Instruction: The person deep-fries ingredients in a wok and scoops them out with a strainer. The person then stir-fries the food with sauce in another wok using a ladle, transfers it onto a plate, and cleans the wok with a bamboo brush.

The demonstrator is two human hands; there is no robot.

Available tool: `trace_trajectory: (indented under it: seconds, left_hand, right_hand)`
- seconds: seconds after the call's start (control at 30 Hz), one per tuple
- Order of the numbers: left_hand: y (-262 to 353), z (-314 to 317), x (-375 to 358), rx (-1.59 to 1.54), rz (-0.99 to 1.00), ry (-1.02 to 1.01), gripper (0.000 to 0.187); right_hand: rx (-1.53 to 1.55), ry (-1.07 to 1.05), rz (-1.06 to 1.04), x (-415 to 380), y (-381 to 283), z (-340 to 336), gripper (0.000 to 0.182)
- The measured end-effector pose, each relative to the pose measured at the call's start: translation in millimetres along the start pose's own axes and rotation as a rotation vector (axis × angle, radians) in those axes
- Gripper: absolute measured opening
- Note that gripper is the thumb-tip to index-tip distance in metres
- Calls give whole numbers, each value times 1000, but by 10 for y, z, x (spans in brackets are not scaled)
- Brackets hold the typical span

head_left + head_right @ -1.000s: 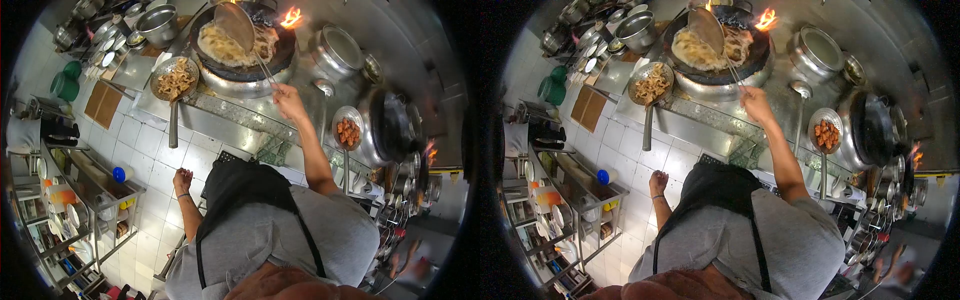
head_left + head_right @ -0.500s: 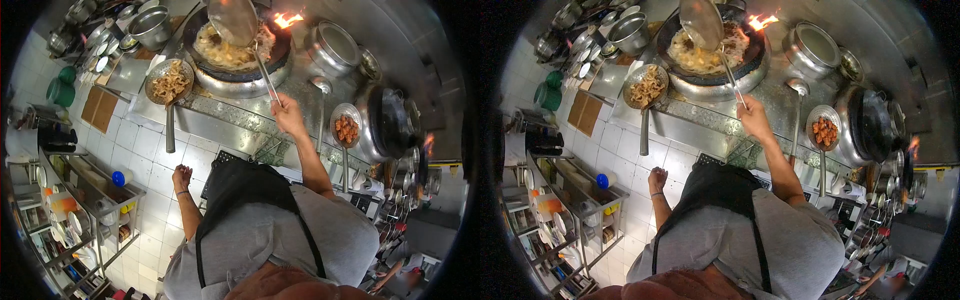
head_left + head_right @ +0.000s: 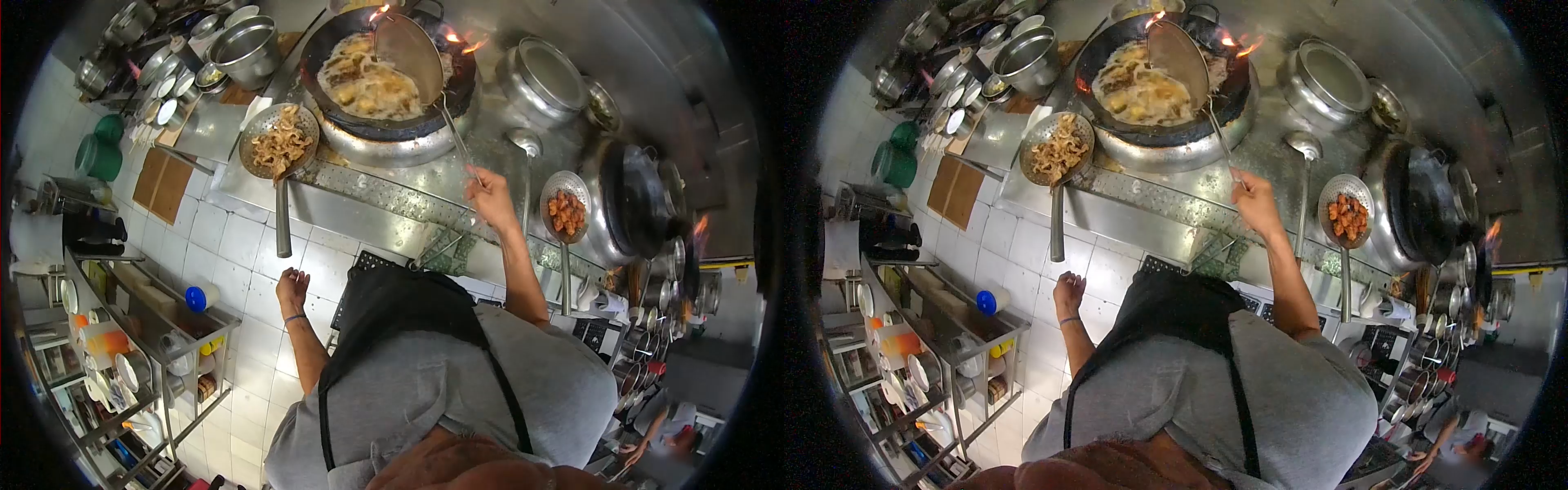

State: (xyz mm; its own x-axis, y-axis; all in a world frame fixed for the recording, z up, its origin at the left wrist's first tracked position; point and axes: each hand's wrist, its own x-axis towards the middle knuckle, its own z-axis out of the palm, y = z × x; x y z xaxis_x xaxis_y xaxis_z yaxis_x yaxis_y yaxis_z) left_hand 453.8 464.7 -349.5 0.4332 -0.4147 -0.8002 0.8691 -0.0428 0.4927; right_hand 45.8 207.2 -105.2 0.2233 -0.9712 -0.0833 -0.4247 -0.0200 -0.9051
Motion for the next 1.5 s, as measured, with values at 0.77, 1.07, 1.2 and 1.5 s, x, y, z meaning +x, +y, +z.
trace_trajectory:
  seconds: [0.77,1.07,1.2,1.5]
  left_hand:
    - [748,1215,-608,174,-96,-632,19]
    - [33,662,-2493,66,170,-505,35]
    - [-526,377,-3192,-5,180,-359,40]
    - [-1630,-204,-4019,-349,66,-377,40]
  right_hand:
    - [-412,383,-352,-84,-303,94,44]
    - [-204,264,-575,118,-253,-317,32]
    - [-108,132,-605,173,-179,-270,28]
    - [-84,-53,-720,-281,-419,-102,23]
